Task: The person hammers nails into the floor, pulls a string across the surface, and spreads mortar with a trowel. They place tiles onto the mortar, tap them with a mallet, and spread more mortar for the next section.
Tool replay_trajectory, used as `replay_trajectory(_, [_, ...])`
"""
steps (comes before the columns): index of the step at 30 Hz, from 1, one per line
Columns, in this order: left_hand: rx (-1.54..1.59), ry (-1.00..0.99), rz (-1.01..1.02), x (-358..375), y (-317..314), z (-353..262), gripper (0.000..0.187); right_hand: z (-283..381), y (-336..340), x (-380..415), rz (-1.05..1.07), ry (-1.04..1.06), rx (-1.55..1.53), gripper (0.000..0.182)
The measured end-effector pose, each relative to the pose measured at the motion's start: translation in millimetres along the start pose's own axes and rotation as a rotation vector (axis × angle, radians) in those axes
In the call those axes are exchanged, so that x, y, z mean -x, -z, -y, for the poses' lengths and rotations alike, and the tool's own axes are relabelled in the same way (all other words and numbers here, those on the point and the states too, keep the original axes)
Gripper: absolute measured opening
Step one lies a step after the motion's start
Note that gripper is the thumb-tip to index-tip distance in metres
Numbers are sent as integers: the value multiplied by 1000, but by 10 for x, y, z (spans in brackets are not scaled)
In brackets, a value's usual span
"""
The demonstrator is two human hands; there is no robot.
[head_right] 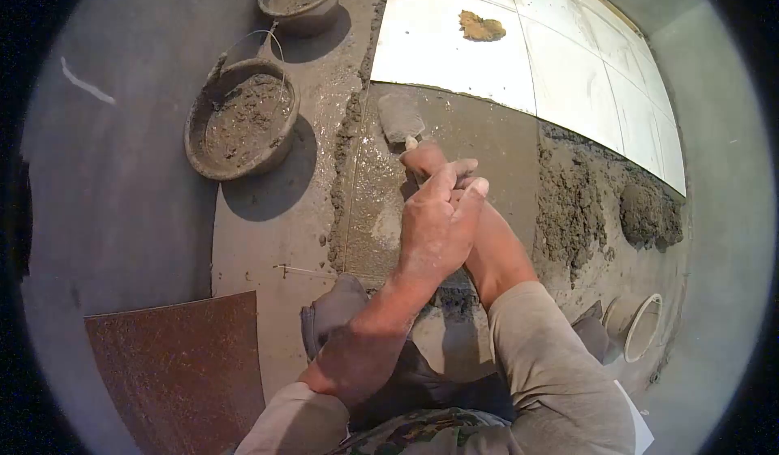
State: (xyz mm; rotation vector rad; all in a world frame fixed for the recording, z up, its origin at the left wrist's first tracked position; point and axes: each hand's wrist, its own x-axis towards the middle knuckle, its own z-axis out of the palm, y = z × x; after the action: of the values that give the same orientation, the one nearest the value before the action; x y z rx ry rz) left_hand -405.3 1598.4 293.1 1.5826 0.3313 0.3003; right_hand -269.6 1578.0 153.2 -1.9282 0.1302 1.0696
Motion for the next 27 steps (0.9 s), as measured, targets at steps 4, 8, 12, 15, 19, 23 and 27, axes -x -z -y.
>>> replay_trajectory(4, [-54, -43, -11, -53, 54, 3, 36, -184, 161, 380, -3, 803, 275, 17])
replay_trajectory(8, [-24, 28, 2, -71, 69, 31, 35, -371, 100, 371, -263, 1056, 243, 16])
replay_trajectory(12, [-44, 14, 47, -48, 27, 63, 35, -324, 224, 391, -244, 656, 98, 12])
replay_trajectory(15, [-90, 26, 83, -67, -6, 52, 35, -250, 335, 417, -215, 360, -14, 23])
replay_trajectory(19, [-79, 3, 70, -62, -84, 103, 34, -339, 448, 342, -210, 280, 39, 32])
replay_trajectory(23, [-100, 29, 103, -92, -157, 109, 34, -631, 509, -30, -234, 744, 624, 30])
replay_trajectory(27, [-97, 83, 145, -90, -227, 111, 36, -799, 582, -326, -4, 1137, 597, 13])
